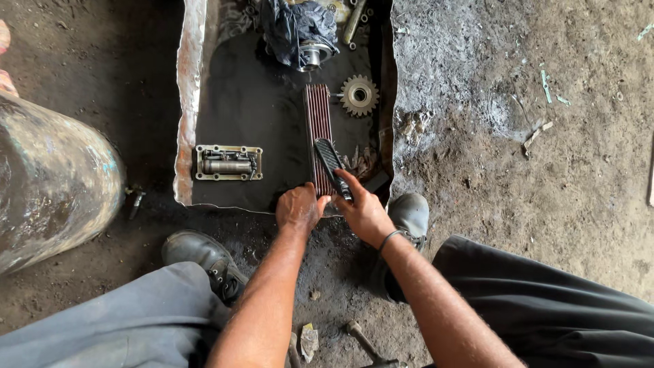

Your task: The person scrubs a metal engine component with a wire brush, then uses a small black block to rub the surface of a cylindrical part. They continue scrubbing the engine component with the wire brush, flipping it over to clean both sides.

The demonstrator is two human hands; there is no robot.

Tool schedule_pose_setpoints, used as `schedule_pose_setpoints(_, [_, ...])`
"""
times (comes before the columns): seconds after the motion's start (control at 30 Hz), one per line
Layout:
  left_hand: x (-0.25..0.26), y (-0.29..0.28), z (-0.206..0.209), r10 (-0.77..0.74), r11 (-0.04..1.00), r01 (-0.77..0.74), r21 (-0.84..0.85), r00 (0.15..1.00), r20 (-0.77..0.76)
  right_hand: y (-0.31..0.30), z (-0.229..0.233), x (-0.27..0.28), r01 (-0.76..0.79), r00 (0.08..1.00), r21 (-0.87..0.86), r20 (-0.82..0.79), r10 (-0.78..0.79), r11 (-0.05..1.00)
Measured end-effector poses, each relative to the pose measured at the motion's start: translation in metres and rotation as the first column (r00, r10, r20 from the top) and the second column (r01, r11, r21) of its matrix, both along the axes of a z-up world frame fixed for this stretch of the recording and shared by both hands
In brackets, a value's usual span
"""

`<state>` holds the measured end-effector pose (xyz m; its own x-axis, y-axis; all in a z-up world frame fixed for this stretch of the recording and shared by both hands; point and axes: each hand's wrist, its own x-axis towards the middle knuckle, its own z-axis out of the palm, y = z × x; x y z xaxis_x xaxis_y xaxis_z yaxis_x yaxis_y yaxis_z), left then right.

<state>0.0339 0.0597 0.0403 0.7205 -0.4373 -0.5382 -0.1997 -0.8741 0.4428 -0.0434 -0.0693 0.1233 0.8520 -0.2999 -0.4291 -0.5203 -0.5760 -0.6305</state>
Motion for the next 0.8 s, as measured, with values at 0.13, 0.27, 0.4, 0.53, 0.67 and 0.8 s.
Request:
schedule_pose_setpoints(0.13, [0.004, 0.005, -0.005, 0.082, 0.993, -0.085, -0.084, 0.996, -0.037, 0.018, 0.004, -0.008, -0.064, 0.992, -0.390, 0.075, 0.101, 0.919])
schedule_pose_setpoints(0.27, [0.007, 0.005, -0.011, 0.113, 0.986, -0.119, -0.117, 0.992, -0.055, 0.047, 0.024, -0.027, -0.121, 0.987, -0.456, -0.153, 0.056, 0.882])
schedule_pose_setpoints(0.4, [0.007, 0.007, -0.014, 0.136, 0.975, -0.139, -0.176, 0.990, -0.026, 0.060, 0.031, -0.033, -0.206, 0.960, -0.466, -0.265, 0.087, 0.861])
schedule_pose_setpoints(0.53, [0.006, 0.006, -0.012, 0.145, 0.979, -0.153, -0.137, 0.987, -0.066, 0.051, 0.012, -0.014, -0.195, 0.970, -0.475, -0.220, 0.099, 0.858])
schedule_pose_setpoints(0.67, [0.013, 0.002, -0.013, 0.129, 0.987, -0.133, -0.091, 0.990, -0.054, 0.030, -0.019, 0.028, -0.115, 0.993, -0.457, -0.088, 0.085, 0.882])
schedule_pose_setpoints(0.8, [0.009, 0.002, -0.017, 0.085, 0.992, -0.088, -0.090, 0.996, -0.042, 0.003, -0.043, 0.073, -0.072, 0.995, -0.423, 0.034, 0.096, 0.903])
